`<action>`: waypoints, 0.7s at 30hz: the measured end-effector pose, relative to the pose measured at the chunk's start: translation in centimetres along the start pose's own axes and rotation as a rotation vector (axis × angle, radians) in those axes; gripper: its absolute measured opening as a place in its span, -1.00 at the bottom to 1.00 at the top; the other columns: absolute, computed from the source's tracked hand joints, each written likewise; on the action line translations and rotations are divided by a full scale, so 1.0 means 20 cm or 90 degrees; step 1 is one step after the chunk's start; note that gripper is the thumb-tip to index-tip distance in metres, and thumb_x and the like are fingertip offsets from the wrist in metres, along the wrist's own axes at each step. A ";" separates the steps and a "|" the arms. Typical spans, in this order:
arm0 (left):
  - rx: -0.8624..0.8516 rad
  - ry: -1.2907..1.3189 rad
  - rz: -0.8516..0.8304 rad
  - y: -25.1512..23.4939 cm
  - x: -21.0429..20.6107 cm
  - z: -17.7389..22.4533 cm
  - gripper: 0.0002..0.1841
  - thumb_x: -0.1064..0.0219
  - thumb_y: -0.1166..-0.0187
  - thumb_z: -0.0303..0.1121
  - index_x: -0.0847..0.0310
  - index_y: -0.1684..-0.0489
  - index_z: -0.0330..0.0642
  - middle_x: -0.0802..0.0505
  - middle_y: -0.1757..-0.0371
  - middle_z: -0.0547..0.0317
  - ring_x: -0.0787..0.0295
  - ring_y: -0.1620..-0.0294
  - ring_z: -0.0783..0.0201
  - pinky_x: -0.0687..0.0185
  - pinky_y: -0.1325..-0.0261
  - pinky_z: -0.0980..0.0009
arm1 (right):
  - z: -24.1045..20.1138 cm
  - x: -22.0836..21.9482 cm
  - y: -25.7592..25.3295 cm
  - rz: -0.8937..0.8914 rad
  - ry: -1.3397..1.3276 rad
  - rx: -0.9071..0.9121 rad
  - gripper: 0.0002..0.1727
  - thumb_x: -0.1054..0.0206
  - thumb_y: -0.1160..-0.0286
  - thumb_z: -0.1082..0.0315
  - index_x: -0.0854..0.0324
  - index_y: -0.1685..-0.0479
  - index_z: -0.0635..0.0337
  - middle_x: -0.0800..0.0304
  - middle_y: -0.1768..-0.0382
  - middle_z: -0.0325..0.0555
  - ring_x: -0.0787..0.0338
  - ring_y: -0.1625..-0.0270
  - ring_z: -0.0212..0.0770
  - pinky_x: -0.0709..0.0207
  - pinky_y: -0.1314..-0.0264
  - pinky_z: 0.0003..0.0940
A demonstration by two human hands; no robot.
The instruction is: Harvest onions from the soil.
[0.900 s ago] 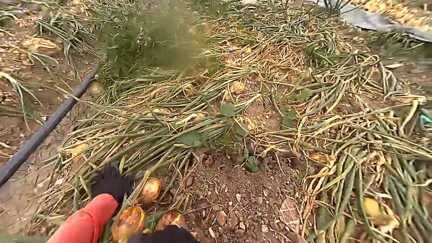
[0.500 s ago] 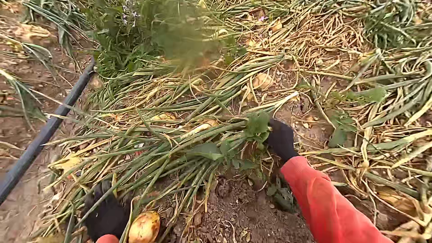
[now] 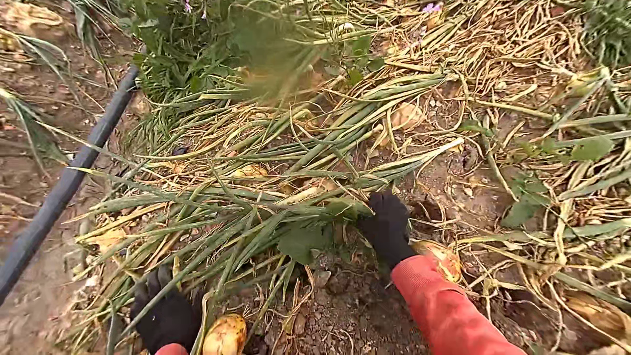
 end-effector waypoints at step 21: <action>-0.025 -0.008 0.029 0.00 -0.03 0.00 0.00 -0.34 -0.36 0.23 -0.19 -0.77 -0.25 -0.37 -0.76 -0.30 -0.15 -0.81 -0.32 -0.10 -0.72 -0.27 | -0.06 0.04 -0.01 -0.061 0.046 -0.058 -0.18 -0.68 -0.12 0.18 -0.50 -0.48 0.28 -0.47 -0.46 0.47 -0.72 -0.21 0.48 -0.63 0.00 0.42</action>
Point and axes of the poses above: each hand's wrist, its own y-axis away from the middle knuckle, its own x-axis out of the back of the hand, z = x × y, the point moved 1 cm from there along -y, towards the middle knuckle
